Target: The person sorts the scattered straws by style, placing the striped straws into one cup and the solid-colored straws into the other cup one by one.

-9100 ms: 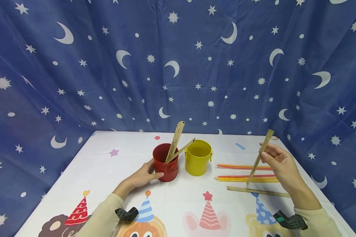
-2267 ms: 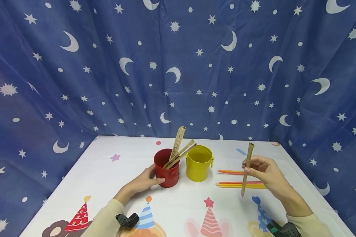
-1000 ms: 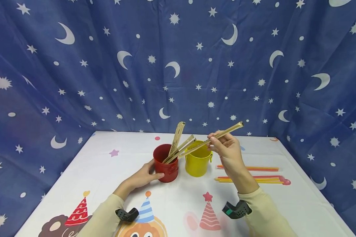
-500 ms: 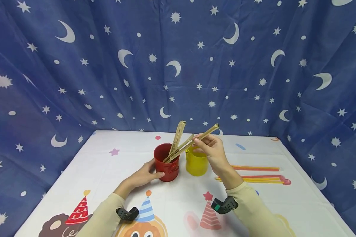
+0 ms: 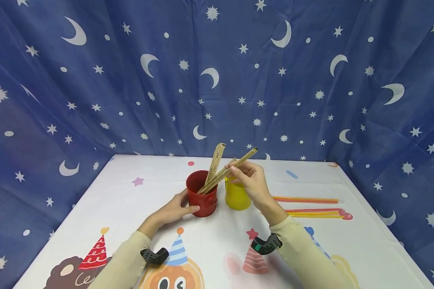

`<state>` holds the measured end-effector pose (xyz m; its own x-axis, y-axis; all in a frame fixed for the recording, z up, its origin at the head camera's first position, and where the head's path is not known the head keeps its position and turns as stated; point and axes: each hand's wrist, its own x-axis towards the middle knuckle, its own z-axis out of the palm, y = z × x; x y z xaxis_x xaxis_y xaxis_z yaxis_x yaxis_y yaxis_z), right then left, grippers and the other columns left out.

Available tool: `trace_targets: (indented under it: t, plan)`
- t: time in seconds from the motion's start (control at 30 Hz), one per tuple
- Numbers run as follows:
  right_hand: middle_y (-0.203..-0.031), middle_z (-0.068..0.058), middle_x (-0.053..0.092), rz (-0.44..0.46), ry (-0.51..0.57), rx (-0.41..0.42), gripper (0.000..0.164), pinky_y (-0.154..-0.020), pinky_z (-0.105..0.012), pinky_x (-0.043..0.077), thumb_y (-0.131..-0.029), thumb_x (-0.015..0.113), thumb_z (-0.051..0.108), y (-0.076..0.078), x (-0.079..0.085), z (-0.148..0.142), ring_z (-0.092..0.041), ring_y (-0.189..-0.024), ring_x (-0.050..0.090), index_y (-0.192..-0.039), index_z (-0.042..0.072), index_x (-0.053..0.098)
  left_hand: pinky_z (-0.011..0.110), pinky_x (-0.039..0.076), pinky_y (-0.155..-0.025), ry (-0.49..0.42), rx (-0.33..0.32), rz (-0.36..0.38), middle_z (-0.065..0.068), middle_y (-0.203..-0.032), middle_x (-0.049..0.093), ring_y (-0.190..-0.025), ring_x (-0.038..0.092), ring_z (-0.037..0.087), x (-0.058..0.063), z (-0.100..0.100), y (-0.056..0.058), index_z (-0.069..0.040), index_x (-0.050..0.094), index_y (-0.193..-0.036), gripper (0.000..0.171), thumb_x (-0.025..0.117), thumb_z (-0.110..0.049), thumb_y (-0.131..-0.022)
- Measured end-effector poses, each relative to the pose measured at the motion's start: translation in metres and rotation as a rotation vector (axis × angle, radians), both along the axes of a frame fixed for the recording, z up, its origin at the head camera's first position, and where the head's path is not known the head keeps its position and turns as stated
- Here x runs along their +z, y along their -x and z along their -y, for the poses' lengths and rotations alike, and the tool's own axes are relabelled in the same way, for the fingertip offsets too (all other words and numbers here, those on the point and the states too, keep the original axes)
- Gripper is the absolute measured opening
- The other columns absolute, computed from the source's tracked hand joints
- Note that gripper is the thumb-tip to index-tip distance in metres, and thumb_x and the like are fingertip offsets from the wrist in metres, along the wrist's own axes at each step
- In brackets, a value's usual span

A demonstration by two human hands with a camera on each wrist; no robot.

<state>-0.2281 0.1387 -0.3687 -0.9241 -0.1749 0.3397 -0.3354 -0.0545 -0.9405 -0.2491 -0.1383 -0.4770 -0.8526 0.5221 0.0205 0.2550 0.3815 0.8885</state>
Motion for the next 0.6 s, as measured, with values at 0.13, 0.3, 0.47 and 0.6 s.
trace_targets:
  t: [0.13, 0.3, 0.47, 0.6]
  plan:
    - [-0.102, 0.005, 0.076, -0.012, -0.004, -0.007, 0.027, -0.08, -0.033, 0.064, -0.1, 0.06, 0.008, 0.005, -0.001, 0.002, -0.008, -0.089, 0.073, -0.116, -0.013, 0.064, 0.059, 0.02, -0.126, 0.004, -0.002, -0.01, 0.016, -0.165, 0.031, -0.156, 0.02, 0.041, 0.0, 0.0, 0.001, -0.004, 0.022, -0.16, 0.087, 0.07, -0.033, -0.094]
    - [-0.103, -0.002, 0.078, -0.041, -0.028, -0.05, 0.025, -0.08, -0.033, 0.064, -0.1, 0.061, 0.007, 0.01, -0.003, 0.003, -0.007, -0.092, 0.072, -0.114, -0.012, 0.066, 0.058, 0.02, -0.127, -0.001, 0.006, 0.009, 0.014, -0.166, 0.031, -0.157, 0.019, 0.039, -0.002, -0.002, 0.0, -0.006, 0.022, -0.161, 0.088, 0.07, -0.034, -0.094]
    - [-0.113, -0.027, 0.073, -0.028, -0.094, -0.059, 0.024, -0.081, -0.032, 0.063, -0.099, 0.061, 0.005, 0.012, -0.009, 0.003, -0.005, -0.092, 0.071, -0.115, -0.012, 0.068, 0.058, 0.02, -0.127, 0.012, 0.001, 0.022, 0.013, -0.165, 0.032, -0.157, 0.02, 0.037, -0.004, -0.002, -0.002, -0.007, 0.022, -0.161, 0.088, 0.071, -0.036, -0.094]
    - [-0.105, -0.031, 0.07, -0.013, -0.183, -0.079, 0.023, -0.07, -0.022, 0.058, -0.099, 0.063, 0.009, 0.015, -0.008, 0.003, -0.013, -0.081, 0.065, -0.112, -0.009, 0.071, 0.057, 0.02, -0.127, 0.008, 0.012, 0.021, 0.013, -0.166, 0.03, -0.157, 0.019, 0.037, -0.003, -0.002, 0.0, -0.007, 0.021, -0.161, 0.089, 0.071, -0.036, -0.093]
